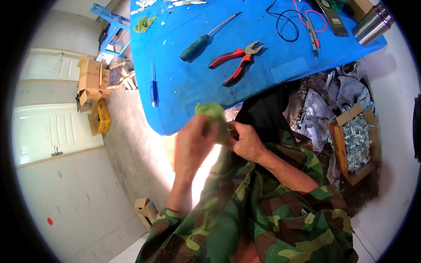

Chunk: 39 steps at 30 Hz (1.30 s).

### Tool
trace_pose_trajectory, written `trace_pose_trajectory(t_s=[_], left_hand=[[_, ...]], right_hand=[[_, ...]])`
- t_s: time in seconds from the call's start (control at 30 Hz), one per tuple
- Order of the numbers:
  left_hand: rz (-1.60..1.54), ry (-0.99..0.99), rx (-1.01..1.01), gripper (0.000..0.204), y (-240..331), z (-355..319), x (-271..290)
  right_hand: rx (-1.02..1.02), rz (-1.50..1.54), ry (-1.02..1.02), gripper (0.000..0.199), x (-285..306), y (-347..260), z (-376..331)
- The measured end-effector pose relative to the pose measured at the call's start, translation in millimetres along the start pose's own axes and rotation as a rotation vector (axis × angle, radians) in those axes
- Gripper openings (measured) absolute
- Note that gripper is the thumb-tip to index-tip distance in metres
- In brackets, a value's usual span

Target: The person cleans a small metal component with a cloth and then uses a screwdriver and pliers to assemble and tighten screws on a metal part while sitting at a table.

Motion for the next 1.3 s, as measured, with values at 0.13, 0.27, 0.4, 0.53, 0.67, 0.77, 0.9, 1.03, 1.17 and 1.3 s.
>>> trace_pose_trajectory(t_s=[0.13,0.27,0.4,0.53,0.67,0.77,0.9,1.03,1.17,1.3], left_hand=[[0.188,-0.008,-0.104,0.020,0.9,-4.9,-15.7],[0.148,0.125,-0.072,0.017,-11.7,16.1,-1.8],[0.221,0.195,-0.028,0.015,-34.6,25.9,14.6],[0.106,0.258,0.064,0.014,-45.8,19.0,36.4],[0.033,0.189,0.138,0.017,-27.2,1.0,33.3],[0.056,0.013,-0.030,0.019,4.4,-13.5,-3.9],[0.141,0.057,-0.084,0.017,-2.8,-11.3,-12.2],[0.110,0.133,-0.047,0.015,-22.5,12.8,-1.8],[0.111,0.188,0.011,0.015,-37.5,26.6,12.1],[0.080,0.186,0.071,0.015,-28.5,20.0,25.9]], right_hand=[[0.029,-0.019,0.004,0.019,1.6,-2.7,-0.6],[-0.077,-0.043,-0.040,0.021,-1.5,7.5,0.3],[-0.061,-0.019,-0.041,0.023,-2.3,9.7,0.1],[-0.040,-0.022,-0.036,0.023,-2.8,8.9,-1.6],[-0.056,0.036,-0.017,0.023,-3.0,19.2,-0.8],[0.076,0.051,0.034,0.024,2.0,2.2,-0.2],[0.019,-0.022,-0.001,0.023,-0.2,4.0,0.3],[-0.100,-0.030,-0.036,0.022,1.2,4.8,-1.2],[-0.049,-0.018,-0.030,0.022,-0.1,5.6,-0.5],[-0.074,-0.010,-0.047,0.022,-0.9,7.7,-0.9]])
Point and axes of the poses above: each hand's wrist, its own z-axis towards the middle knuckle, its own x-axis out of the back of the hand, y = z × x, the point moved 10 cm from there along z, towards the middle knuckle, and after that the axes turned 2 degrees about -z, right-handed, at the moved point
